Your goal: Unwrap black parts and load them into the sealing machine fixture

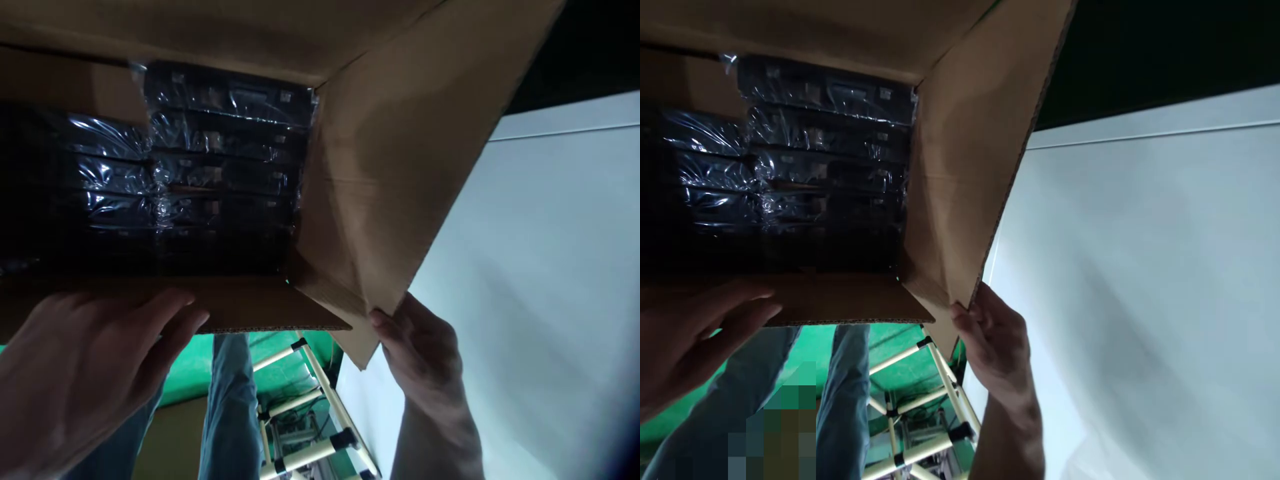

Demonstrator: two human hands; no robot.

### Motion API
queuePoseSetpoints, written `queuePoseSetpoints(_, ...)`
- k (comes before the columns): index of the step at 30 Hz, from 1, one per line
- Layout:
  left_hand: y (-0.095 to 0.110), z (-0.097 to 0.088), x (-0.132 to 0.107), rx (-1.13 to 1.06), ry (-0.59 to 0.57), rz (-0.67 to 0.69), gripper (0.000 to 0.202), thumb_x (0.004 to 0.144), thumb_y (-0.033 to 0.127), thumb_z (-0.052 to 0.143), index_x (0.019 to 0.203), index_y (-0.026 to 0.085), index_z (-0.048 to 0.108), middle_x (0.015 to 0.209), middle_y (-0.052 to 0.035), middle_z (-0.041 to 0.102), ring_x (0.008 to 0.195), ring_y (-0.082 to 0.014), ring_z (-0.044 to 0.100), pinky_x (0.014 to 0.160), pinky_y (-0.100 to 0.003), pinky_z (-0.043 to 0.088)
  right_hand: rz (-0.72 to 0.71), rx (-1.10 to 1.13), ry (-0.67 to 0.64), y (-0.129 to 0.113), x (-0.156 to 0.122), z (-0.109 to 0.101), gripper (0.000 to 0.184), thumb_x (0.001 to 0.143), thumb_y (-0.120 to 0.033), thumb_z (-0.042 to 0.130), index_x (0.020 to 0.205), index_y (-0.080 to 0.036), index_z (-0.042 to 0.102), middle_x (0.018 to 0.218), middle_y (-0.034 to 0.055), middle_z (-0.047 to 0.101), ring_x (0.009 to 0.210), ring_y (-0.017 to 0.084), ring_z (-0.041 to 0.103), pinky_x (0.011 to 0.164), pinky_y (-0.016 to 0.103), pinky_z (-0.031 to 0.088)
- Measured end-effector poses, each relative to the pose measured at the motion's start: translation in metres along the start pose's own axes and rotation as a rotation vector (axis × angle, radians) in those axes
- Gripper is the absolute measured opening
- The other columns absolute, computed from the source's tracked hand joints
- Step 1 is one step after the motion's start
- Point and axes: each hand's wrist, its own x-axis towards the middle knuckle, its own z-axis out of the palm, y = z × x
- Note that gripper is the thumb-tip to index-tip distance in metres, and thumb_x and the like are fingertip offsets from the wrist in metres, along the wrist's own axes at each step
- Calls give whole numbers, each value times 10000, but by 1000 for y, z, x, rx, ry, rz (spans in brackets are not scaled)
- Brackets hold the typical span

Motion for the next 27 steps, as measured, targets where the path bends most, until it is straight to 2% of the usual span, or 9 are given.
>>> queuePoseSetpoints(2,5,7,22,165,-199,81,703,1037,686,322,731,192,719,477,59,500,385,-101,472,671,-363,595,-5,-4,5,1,0,0,366,827,-589,800,791,-252,663,694,3,617,611,139,531,535,260,446)
queuePoseSetpoints(4,13,20,33,208,-369,153,664,1049,642,320,782,183,718,578,6,600,493,-156,583,702,-400,589,-4,-8,-3,-2,0,1,371,825,-597,790,806,-243,680,662,-5,590,591,134,509,501,254,407)
queuePoseSetpoints(7,28,45,30,87,-540,211,367,1002,489,566,1192,216,720,1055,-95,755,917,-278,722,809,-428,599,17,-30,10,-8,1,1,408,789,-630,798,837,-235,709,616,-23,516,567,129,454,487,254,378)
queuePoseSetpoints(9,35,61,16,-47,-576,199,405,1004,414,587,1375,260,639,1272,-91,726,1083,-284,699,913,-445,591,43,-63,31,-11,1,2,429,768,-645,800,818,-230,703,614,-24,505,566,129,438,498,260,376)
queuePoseSetpoints(12,35,77,-5,-186,-587,103,434,1049,418,501,1451,279,587,1408,-65,676,1227,-281,648,1039,-468,554,85,-118,93,-11,-8,11,462,780,-678,753,857,-224,706,691,15,611,654,176,550,569,288,441)
queuePoseSetpoints(14,32,80,-10,-212,-579,25,455,1049,432,494,1468,278,576,1431,-67,662,1254,-289,634,1069,-482,539,135,-177,205,-12,-20,26,512,823,-708,680,954,-215,719,768,45,675,739,217,620,623,311,481)
queuePoseSetpoints(19,31,82,17,-174,-610,-33,410,1042,441,495,1343,229,675,1333,-94,706,1130,-280,688,989,-453,579,434,-287,444,-22,-50,78,612,910,-760,520,1015,-184,702,943,109,762,809,234,669,677,320,499)
queuePoseSetpoints(22,28,98,43,-42,-557,92,451,1067,392,431,1403,183,649,1368,-127,701,1162,-298,686,989,-477,577,502,-344,573,-26,-54,96,629,913,-777,469,994,-187,673,960,126,762,810,237,657,665,320,466)
queuePoseSetpoints(27,10,145,91,237,-386,529,551,1033,227,460,1565,88,490,1646,-169,474,1530,-319,439,1276,-535,358,509,-457,687,-24,-50,103,573,913,-747,491,913,-193,639,784,84,703,675,207,581,601,318,382)
